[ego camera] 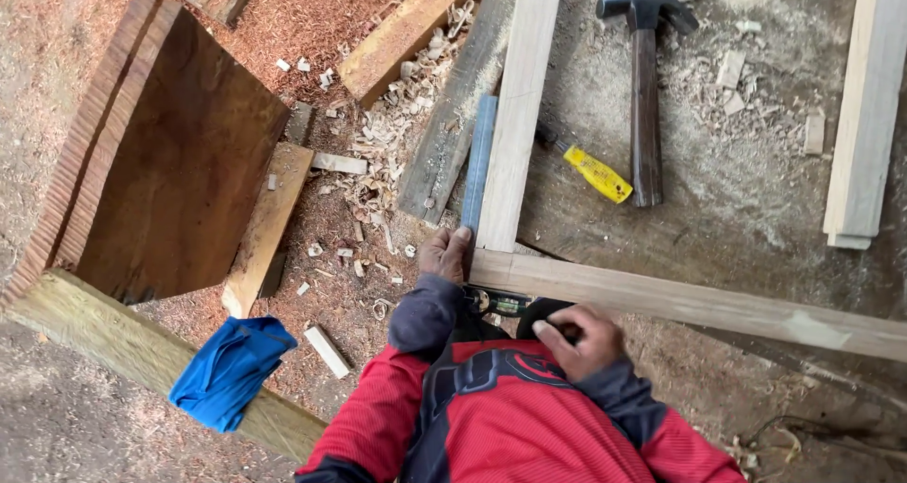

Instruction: The person assembles a wooden frame on a workbench. They position wooden slats, use a try square to check the corner alignment, then sit on the ground with the frame on their lap and hammer nails into the joint. They use a chisel and mallet to trim a slot in the frame, then pick the frame back up and place it on the bench.

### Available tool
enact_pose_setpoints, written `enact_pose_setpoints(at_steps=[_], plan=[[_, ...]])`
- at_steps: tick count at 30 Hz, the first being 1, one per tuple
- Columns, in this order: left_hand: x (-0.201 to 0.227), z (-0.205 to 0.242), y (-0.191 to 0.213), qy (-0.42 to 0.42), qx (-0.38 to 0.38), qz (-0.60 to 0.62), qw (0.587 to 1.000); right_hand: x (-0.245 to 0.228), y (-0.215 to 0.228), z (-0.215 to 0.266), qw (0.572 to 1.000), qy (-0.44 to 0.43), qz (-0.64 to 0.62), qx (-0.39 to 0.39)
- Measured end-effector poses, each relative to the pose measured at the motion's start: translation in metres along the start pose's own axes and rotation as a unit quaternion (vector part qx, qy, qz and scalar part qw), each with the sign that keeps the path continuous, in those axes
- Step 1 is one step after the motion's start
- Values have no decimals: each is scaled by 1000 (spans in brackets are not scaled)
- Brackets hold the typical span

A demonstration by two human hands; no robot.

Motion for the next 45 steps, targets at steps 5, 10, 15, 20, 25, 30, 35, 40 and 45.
enact_pose_setpoints(at_steps=[5,10,15,20,25,30,35,40,45], plan=[[-13,-10,2,-35,-27,43,998,56,-146,36,790,-334,-431,-281],[11,4,-6,11,-15,13,1000,28,-174,23,635,-371,-647,-202],[2,3,-2,73,-11,31,997,28,-185,29,599,-385,-688,-140],[32,21,-25,131,-84,151,976,29,-182,27,607,-378,-690,-113],[46,43,-33,111,-131,-35,985,12,-162,21,604,-377,-690,-131],[50,53,-35,96,-114,-122,981,10,-152,14,605,-372,-687,-153],[35,43,-32,72,-131,-87,985,23,-74,-9,807,-319,-221,-444],[17,40,-30,99,-128,-4,987,109,58,-201,989,-145,-2,-21],[-12,31,-34,160,-123,104,974,193,46,-331,932,-3,324,163]])
Point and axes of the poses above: each hand's wrist, its own z-axis away from the middle knuckle, its own y-axis out of the back of the hand, x = y × z, the point moved 7 cm from there along -z, towards the middle knuckle, and after that the axes turned 10 degrees about z, right-handed, at the moved point
